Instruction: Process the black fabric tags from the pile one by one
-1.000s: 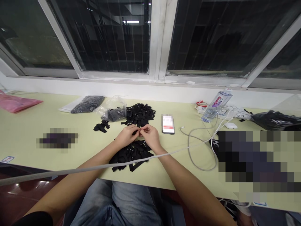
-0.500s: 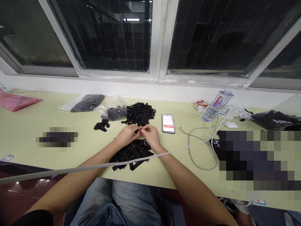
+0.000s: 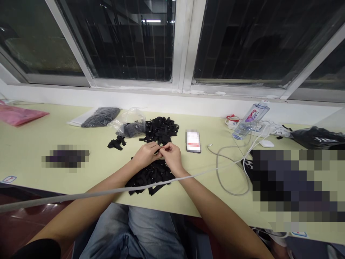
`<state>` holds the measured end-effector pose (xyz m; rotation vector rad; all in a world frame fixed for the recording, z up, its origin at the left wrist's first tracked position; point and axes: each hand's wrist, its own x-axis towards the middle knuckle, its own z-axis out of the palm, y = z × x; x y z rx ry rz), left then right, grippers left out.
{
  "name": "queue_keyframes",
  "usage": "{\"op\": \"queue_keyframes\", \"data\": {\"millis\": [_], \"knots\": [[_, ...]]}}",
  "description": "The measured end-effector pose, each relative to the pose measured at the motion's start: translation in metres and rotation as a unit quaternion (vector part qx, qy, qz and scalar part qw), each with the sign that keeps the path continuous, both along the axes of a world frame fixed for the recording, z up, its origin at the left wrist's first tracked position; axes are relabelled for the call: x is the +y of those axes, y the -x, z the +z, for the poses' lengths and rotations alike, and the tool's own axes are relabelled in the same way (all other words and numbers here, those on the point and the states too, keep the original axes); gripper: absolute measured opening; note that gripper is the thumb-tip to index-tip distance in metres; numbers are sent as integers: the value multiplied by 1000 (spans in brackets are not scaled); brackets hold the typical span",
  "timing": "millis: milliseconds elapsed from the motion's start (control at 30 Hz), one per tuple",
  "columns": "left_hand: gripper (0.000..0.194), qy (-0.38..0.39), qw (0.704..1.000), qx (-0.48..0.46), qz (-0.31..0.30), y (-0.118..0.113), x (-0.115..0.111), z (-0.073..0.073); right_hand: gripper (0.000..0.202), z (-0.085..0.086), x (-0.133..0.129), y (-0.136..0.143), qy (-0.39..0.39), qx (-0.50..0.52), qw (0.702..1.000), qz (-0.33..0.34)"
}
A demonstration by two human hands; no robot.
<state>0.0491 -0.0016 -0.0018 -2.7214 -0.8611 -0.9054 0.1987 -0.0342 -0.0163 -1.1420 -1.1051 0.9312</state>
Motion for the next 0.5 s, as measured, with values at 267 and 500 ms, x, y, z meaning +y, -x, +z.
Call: {"op": "queue_keyframes", "data": {"millis": [267, 500], "knots": [[15, -3, 1000, -5, 0, -1, 2, -3, 7, -1, 0, 1, -13, -7, 1000, -7], [17, -5, 1000, -26, -14, -1, 3, -5, 7, 0, -2, 1, -30, -14, 999, -14]]}}
